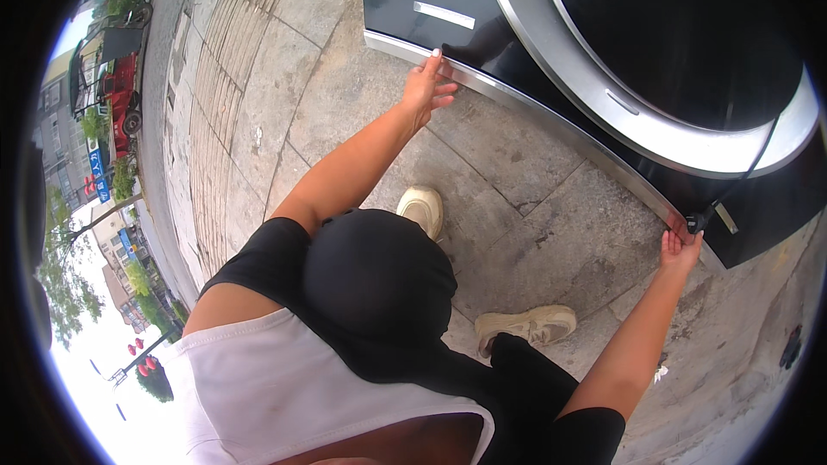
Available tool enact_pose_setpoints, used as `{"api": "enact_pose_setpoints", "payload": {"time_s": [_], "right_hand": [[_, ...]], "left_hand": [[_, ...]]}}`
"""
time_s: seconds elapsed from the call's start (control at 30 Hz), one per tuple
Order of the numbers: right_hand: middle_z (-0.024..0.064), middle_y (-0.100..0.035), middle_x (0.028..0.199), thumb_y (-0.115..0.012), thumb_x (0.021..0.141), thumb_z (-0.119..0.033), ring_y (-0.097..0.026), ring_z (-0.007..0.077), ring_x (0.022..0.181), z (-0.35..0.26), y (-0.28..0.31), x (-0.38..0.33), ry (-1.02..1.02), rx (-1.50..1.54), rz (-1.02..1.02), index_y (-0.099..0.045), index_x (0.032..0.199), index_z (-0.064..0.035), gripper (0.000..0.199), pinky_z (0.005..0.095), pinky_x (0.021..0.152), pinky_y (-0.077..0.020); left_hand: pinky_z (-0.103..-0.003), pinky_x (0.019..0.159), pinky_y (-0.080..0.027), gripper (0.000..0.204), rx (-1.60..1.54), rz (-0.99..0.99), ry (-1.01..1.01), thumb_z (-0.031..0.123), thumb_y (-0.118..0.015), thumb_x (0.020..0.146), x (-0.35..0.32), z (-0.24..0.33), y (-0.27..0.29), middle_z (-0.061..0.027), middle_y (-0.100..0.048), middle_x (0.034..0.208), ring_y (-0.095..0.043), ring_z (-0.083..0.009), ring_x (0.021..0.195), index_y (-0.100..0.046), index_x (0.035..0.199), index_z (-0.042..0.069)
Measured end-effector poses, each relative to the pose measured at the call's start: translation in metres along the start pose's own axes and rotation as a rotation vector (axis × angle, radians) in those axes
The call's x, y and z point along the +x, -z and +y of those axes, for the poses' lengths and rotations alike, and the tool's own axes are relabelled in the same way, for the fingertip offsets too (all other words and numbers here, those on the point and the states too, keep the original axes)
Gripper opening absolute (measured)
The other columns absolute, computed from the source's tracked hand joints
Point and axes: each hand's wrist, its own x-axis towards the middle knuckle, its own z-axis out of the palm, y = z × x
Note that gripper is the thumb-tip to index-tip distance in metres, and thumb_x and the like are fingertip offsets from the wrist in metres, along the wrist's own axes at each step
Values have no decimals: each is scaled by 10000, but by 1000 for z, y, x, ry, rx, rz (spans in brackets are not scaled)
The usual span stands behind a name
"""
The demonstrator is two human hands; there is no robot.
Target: The person washes a metal sheet under running water, then moves to a workbench to attach a metal strip using a cordless drill. They carry the assembled piece outside, place it on a black square surface, and return inside to wipe the metal sheet with a cloth.
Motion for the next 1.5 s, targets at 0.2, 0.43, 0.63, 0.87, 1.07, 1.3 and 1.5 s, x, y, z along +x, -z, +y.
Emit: {"api": "enact_pose_setpoints", "payload": {"time_s": [0.2, 0.43, 0.63, 0.87, 1.07, 1.3, 1.5], "right_hand": [[86, -577, 950, -471, 805, -572, -542, 181, 868, -12, 20, 37, 78, 3, -19, -484, 1079, -18, 618, 311, 741, -419], [95, -607, 933, -371, 890, -459, -558, 209, 811, -33, 45, 65, 167, 38, 156, -537, 987, -9, 490, 293, 691, -429], [78, -583, 909, -462, 841, -350, -590, 213, 759, -50, 44, 39, 132, -141, 138, -502, 1037, -78, 338, 304, 643, -450], [123, -543, 918, -564, 763, -265, -583, 242, 749, -66, 87, 50, 188, -103, 90, -472, 1079, -101, 368, 294, 606, -461], [97, -521, 759, -480, 709, -152, -582, 265, 526, -67, 92, 50, 183, -249, 216, -479, 848, -50, 172, 255, 399, -362], [89, -526, 659, -492, 685, -174, -535, 198, 540, -124, 146, -19, 210, -346, 265, -487, 756, -34, 157, 285, 451, -418], [57, -540, 780, -518, 698, -4, -547, 191, 697, -149, 211, -135, 475, 325, 43, -491, 953, -51, 261, 319, 664, -474]], "left_hand": [[-413, 742, -452, 839, 80, 388, -243, 444, -672, 719, 47, 33, 56, -150, -402, 1226, -470, -264, 992, -196, 1314, 92], [-324, 684, -482, 548, 120, 177, -190, 383, -699, 716, 65, 49, 86, -78, -537, 942, -535, -184, 797, -444, 1059, 40], [-242, 569, -483, 250, 133, 292, -218, 202, -625, 732, 60, 58, 87, -95, -592, 754, -581, -160, 624, -545, 832, -13], [-310, 595, -517, 249, 197, 322, -227, 155, -514, 726, 46, 63, 109, -159, -589, 791, -591, -229, 614, -536, 823, -74], [-307, 649, -518, 217, 275, 261, -267, 149, -472, 765, 28, 73, 124, -111, -533, 868, -585, -231, 697, -509, 899, -17], [-342, 792, -475, 261, 327, 197, -166, 139, -438, 799, -51, 80, 132, -114, -481, 995, -525, -240, 927, -485, 996, -26], [-319, 857, -417, 349, 238, 223, -397, 207, -483, 849, -125, 134, 208, -114, -473, 1071, -479, -204, 992, -443, 1113, -18]]}}
